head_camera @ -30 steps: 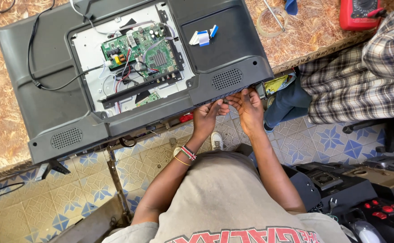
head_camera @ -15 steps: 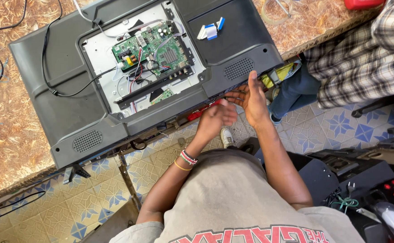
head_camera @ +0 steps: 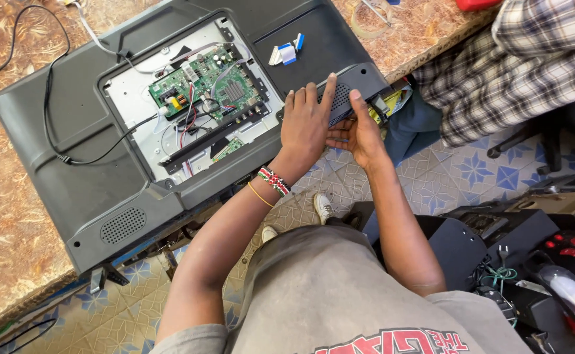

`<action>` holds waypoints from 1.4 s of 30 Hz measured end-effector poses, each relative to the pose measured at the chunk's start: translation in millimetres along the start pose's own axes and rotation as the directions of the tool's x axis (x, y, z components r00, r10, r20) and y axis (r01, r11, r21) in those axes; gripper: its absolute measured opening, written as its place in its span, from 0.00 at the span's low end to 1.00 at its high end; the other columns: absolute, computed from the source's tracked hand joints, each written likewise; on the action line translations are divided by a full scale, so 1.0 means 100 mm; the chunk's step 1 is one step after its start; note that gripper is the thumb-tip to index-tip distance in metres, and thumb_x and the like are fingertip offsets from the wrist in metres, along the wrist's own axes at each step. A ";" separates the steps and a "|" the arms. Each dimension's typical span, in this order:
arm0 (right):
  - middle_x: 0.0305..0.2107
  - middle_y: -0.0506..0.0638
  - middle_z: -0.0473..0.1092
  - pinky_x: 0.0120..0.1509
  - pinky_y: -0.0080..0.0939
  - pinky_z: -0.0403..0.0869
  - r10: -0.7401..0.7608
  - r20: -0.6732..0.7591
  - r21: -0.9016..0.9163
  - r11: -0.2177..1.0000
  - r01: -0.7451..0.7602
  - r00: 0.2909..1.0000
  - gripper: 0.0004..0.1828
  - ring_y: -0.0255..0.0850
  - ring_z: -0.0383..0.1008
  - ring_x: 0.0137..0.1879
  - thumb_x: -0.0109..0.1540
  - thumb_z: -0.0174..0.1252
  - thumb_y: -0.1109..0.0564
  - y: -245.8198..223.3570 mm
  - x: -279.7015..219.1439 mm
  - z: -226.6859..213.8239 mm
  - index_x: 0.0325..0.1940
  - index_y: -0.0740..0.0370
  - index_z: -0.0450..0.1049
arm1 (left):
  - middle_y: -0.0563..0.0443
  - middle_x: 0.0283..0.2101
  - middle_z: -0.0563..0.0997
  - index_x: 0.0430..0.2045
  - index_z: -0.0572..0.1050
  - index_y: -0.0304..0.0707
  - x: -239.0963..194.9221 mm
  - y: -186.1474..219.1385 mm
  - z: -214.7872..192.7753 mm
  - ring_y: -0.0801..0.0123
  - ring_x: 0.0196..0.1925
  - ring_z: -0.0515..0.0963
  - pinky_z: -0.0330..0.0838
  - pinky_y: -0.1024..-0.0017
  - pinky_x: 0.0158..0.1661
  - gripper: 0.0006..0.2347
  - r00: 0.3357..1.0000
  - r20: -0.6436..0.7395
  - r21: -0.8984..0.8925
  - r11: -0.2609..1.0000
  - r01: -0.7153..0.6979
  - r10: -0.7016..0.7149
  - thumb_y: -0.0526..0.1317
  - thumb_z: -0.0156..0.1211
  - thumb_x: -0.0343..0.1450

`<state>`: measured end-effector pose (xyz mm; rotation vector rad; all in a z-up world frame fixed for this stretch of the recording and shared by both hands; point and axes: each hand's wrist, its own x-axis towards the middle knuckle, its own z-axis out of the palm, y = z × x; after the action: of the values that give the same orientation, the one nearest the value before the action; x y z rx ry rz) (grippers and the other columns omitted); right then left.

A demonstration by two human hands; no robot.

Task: The person assembles the casing of a flat-screen television on a workbench. They pick up a long plastic side panel and attempt to fit it onto the back of the TV chassis, repeatedly adjusting its position and pressing it into place. The person then handles a second side panel, aligning it with the other side of the TV and securing it.

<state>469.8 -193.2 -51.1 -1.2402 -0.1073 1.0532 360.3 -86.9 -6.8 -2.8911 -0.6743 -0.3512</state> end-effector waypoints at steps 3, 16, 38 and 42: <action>0.32 0.63 0.74 0.46 0.61 0.84 -0.048 -0.030 -0.016 0.999 0.047 0.998 0.49 0.59 0.84 0.38 0.58 0.57 0.20 -0.04 0.05 -0.12 0.59 0.64 0.59 | 0.36 0.56 0.73 0.72 0.52 0.36 0.02 -0.01 -0.15 0.50 0.60 0.77 0.69 0.53 0.66 0.54 0.998 0.056 -0.023 1.000 0.006 -0.004 0.58 0.83 0.55; 0.30 0.62 0.73 0.49 0.61 0.85 -0.188 -0.083 -0.069 0.981 0.182 0.979 0.43 0.56 0.82 0.39 0.63 0.58 0.24 0.15 0.10 -0.10 0.51 0.72 0.67 | 0.36 0.52 0.73 0.63 0.63 0.30 0.14 0.02 0.45 0.50 0.53 0.78 0.71 0.50 0.63 0.36 0.999 -0.029 -0.030 0.999 0.016 -0.017 0.44 0.76 0.64; 0.40 0.50 0.79 0.34 0.38 0.75 -0.085 -0.476 0.048 0.991 0.122 0.875 0.35 0.40 0.81 0.39 0.53 0.57 0.33 -0.28 -0.37 0.65 0.55 0.58 0.79 | 0.29 0.68 0.65 0.69 0.59 0.45 -0.09 0.23 0.17 0.37 0.68 0.72 0.69 0.48 0.65 0.20 0.964 -0.230 0.276 0.959 -0.067 0.134 0.46 0.45 0.81; 0.35 0.69 0.75 0.31 0.62 0.84 -0.236 -0.444 0.006 0.964 0.266 0.864 0.47 0.59 0.83 0.33 0.53 0.68 0.24 0.08 0.28 0.24 0.54 0.68 0.72 | 0.25 0.61 0.74 0.61 0.68 0.43 0.01 0.22 0.38 0.34 0.61 0.79 0.75 0.45 0.60 0.19 0.829 -0.545 0.186 0.982 -0.021 0.121 0.34 0.43 0.74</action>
<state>466.2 -156.8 -61.1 -1.3342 0.1143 0.5269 378.1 -98.3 -45.3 -2.4445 -0.4588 -1.0166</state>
